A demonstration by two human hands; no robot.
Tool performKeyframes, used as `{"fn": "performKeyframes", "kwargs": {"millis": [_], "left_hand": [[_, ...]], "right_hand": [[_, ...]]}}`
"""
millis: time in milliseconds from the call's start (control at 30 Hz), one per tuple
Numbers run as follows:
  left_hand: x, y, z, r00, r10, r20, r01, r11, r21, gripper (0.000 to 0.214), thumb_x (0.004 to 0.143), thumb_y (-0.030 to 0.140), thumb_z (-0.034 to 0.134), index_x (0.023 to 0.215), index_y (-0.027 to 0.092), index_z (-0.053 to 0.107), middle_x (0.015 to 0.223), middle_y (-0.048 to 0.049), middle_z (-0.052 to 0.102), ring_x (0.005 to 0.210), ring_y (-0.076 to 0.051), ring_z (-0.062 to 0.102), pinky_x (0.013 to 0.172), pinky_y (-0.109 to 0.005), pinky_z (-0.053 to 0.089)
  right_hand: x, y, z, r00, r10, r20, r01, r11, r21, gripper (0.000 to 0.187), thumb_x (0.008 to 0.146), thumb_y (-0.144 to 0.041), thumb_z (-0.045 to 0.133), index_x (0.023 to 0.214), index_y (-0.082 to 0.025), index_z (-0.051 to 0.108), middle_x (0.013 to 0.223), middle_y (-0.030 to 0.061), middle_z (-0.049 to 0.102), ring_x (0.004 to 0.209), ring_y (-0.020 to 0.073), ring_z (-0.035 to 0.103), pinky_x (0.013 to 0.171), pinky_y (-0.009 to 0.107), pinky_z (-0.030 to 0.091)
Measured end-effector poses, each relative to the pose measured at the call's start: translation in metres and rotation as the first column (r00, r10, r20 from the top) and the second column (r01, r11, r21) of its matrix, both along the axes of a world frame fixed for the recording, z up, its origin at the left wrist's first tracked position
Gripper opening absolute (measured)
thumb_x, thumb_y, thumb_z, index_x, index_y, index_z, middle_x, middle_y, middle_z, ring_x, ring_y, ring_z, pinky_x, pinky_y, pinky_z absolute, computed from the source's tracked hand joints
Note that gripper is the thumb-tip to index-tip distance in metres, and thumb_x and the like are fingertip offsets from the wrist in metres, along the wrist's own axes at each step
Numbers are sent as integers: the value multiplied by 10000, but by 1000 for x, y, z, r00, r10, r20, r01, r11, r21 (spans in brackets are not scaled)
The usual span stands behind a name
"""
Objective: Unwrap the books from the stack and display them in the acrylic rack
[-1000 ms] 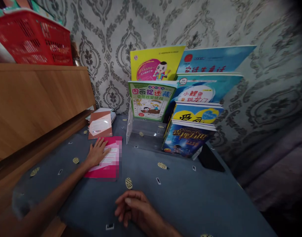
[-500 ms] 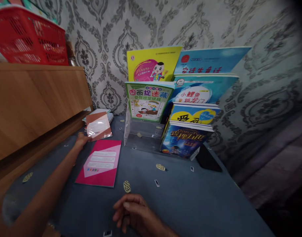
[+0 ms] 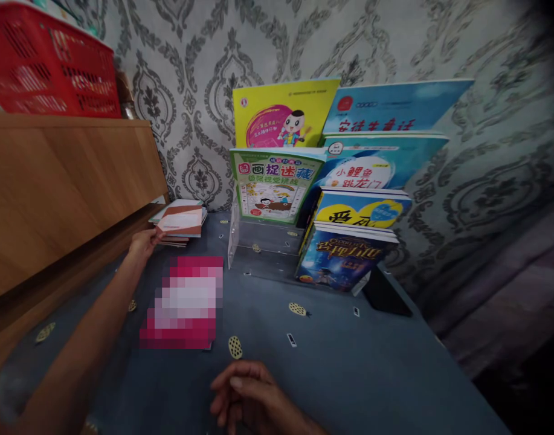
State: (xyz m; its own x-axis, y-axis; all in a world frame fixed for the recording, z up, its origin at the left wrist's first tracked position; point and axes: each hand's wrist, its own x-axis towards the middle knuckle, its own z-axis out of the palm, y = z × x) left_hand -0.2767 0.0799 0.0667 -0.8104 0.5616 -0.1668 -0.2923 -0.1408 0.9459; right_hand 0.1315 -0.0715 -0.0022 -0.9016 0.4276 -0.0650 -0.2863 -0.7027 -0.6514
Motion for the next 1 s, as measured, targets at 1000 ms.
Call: {"fn": "performKeyframes", "kwargs": {"millis": [1000], "left_hand": [[118,-124,-77,-106,-669,-736,78,732,-677,561,961,474,352,1418,202,530,1514,-77,503,1441,-246,404,1212,-451,291]], "right_hand": [[16,3,26,974,-187,126,77,801,593,313,902,-423,603,983,-150,734,850,49,721,752,127,647,671,253,474]]}}
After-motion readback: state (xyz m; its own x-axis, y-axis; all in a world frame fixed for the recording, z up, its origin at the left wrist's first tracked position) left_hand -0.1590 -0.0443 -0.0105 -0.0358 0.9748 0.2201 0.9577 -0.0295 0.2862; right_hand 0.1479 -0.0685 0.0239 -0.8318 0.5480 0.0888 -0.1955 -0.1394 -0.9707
